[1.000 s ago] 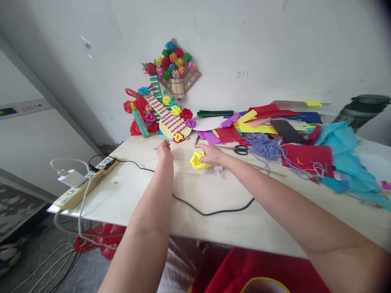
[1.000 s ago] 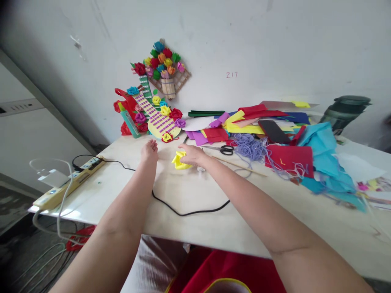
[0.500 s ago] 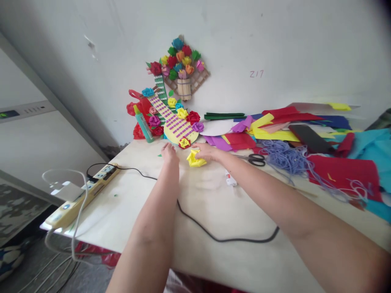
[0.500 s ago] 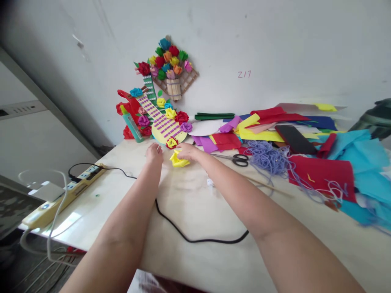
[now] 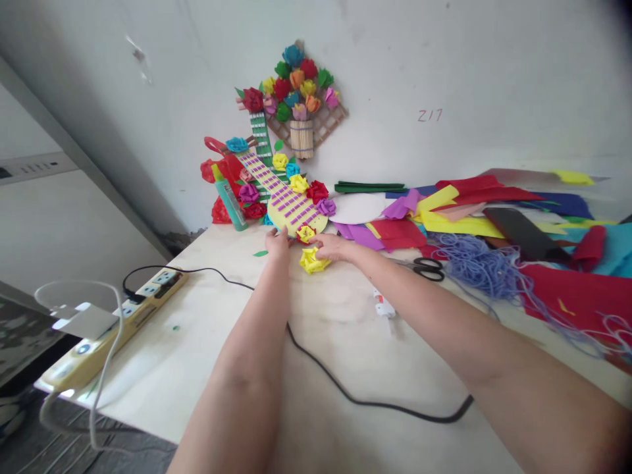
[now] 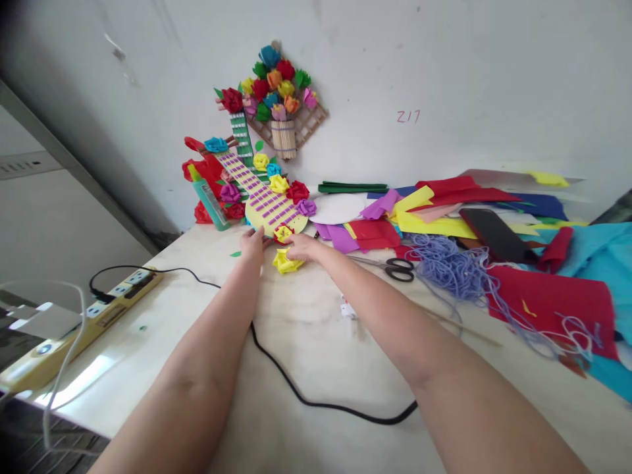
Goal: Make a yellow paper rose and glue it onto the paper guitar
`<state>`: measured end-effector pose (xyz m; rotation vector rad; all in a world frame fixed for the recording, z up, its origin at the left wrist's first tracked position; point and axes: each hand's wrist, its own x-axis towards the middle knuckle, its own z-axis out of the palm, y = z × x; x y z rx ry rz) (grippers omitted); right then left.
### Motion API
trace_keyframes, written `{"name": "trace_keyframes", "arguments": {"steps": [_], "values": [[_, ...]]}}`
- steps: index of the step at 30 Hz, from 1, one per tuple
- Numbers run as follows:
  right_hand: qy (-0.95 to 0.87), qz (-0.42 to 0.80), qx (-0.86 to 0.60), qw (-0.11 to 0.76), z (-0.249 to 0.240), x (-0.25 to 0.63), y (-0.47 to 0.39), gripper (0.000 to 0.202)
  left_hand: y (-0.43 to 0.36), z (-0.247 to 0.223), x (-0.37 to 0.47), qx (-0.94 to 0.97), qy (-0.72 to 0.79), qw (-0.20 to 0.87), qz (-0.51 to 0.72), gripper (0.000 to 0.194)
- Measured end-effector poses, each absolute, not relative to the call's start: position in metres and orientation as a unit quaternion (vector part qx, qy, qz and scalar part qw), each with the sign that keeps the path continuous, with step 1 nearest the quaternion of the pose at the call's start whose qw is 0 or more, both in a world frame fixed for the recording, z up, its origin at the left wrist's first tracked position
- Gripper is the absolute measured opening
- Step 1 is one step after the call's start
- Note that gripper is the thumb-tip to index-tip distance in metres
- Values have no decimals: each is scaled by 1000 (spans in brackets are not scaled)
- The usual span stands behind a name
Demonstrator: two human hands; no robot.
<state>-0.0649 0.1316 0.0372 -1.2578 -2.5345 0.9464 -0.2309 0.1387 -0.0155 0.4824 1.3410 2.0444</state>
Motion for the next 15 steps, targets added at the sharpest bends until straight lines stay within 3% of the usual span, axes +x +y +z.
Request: {"name": "trace_keyframes", "arguments": {"steps": [4, 15], "values": [[-850, 313, -417, 80, 33, -63, 137, 68, 142, -16, -231, 175, 561, 314, 745, 9], [-813, 325, -439, 201, 29, -45, 139, 45, 118, 1, -221, 207, 465, 287, 811, 19]]}}
